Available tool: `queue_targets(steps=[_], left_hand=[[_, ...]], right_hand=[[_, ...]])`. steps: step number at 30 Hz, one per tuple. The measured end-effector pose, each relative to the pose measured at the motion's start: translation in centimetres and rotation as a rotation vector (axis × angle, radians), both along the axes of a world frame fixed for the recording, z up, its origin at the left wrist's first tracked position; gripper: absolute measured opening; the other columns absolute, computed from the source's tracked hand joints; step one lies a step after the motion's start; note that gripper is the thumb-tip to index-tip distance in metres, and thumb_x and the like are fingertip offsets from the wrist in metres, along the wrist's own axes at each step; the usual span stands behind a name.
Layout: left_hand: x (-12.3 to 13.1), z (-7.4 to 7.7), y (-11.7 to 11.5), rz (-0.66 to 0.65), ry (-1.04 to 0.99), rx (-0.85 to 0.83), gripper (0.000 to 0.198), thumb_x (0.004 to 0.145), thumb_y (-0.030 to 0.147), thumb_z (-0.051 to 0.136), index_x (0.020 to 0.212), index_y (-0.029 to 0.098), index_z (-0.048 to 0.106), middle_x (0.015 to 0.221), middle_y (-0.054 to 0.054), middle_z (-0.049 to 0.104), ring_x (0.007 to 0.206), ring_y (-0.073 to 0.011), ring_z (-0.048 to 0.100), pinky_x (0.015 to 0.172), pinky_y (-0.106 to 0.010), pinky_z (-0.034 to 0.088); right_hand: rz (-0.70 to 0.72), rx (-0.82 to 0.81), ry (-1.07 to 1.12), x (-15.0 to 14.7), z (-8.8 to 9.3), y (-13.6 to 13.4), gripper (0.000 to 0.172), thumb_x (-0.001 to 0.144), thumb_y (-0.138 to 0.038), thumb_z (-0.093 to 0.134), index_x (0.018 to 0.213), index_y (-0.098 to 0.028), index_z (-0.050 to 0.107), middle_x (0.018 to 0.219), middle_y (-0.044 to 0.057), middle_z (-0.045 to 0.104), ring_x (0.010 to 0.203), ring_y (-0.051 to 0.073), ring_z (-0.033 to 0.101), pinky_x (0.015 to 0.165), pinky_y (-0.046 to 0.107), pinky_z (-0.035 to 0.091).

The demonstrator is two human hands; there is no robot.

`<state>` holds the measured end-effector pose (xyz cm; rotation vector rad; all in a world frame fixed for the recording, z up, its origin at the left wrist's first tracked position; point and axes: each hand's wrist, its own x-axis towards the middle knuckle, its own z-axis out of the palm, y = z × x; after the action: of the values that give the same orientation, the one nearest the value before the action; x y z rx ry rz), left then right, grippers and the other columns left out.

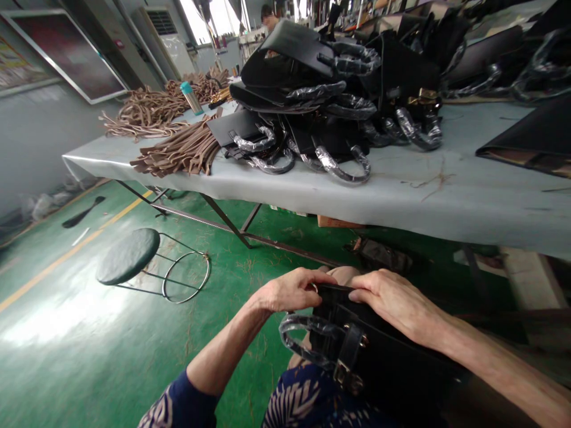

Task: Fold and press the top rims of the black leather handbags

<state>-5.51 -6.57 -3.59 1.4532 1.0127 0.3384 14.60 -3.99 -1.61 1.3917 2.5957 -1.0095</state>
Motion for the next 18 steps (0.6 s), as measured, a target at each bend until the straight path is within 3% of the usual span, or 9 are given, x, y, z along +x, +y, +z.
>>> queue_targets(steps=[5, 11, 18], left_hand=[[0.8, 0.4, 0.4, 0.049, 0.077, 0.106, 0.032, 0.079, 0.039, 0.051, 0.091, 0.014, 0.067, 0.073, 0.001, 0.057, 0.066, -0.0099, 0.046, 0.057, -0.018, 0.034], [2.4, -0.2, 0.8, 0.082, 0.253, 0.256, 0.015, 0.072, 0.025, 0.06, 0.073, 0.013, 0.069, 0.056, 0.004, 0.049, 0.059, -0.0085, 0.043, 0.052, -0.018, 0.029], [1.8, -1.8, 1.1, 0.072, 0.045, 0.101, 0.019, 0.071, 0.028, 0.06, 0.074, 0.011, 0.068, 0.061, 0.003, 0.05, 0.06, -0.0087, 0.042, 0.053, -0.018, 0.031]], right_hand=[[-0.001, 0.031, -0.024, -0.1, -0.3, -0.1, 0.023, 0.082, -0.026, 0.046, 0.065, -0.022, 0.061, 0.072, 0.0, 0.066, 0.074, 0.017, 0.06, 0.064, 0.025, 0.037], [-0.017, 0.045, -0.023, 0.1, -0.9, -0.3, 0.022, 0.081, -0.026, 0.046, 0.066, -0.022, 0.062, 0.07, 0.001, 0.066, 0.074, 0.018, 0.06, 0.065, 0.026, 0.037], [-0.017, -0.012, 0.015, 0.4, -0.6, -0.5, 0.028, 0.082, -0.028, 0.045, 0.059, -0.021, 0.059, 0.063, 0.0, 0.063, 0.067, 0.015, 0.059, 0.06, 0.024, 0.034]])
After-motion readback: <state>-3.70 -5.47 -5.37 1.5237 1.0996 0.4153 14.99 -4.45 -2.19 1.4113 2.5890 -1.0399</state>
